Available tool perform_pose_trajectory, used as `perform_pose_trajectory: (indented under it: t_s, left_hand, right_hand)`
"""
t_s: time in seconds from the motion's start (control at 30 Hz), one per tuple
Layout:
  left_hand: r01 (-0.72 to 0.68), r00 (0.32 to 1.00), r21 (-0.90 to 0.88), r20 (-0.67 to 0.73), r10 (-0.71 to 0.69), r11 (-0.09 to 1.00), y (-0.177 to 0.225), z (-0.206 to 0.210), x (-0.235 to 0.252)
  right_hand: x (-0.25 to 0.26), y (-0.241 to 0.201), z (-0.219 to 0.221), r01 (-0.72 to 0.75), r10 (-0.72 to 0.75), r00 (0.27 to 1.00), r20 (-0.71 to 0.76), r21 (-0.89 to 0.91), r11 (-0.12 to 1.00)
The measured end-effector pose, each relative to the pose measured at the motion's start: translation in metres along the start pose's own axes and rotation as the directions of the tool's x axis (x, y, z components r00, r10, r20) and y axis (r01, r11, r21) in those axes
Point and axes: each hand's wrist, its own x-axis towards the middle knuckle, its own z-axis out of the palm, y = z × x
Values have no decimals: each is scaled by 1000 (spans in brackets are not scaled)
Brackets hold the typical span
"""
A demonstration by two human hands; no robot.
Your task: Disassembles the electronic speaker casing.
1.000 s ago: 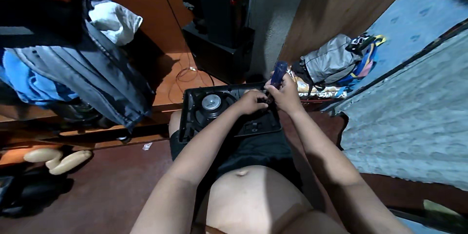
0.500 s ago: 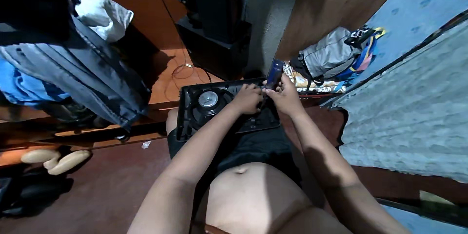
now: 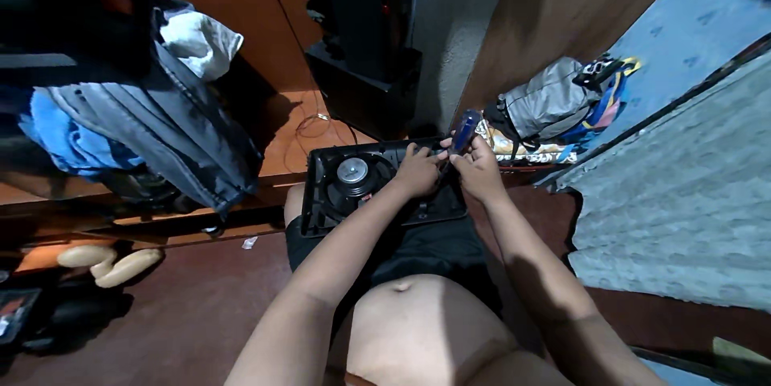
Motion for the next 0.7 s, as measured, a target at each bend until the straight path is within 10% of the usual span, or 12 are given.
perform_pose_trajectory:
  t_s: [0.27, 0.43, 0.7]
  left_hand:
    - [-139, 981, -83, -150, 125, 987, -12, 10, -7]
    - [-83, 929, -415, -361, -80, 906, -26, -27, -19]
    - [211, 441, -500, -718, -538, 840, -110, -247, -24]
  right_hand:
    - [2, -13, -15, 147, -132, 975, -179, 75, 986]
    - [-5, -24, -30, 305, -215, 908, -359, 215, 928]
    - [-17, -42, -34, 360, -216, 884, -414, 310, 880]
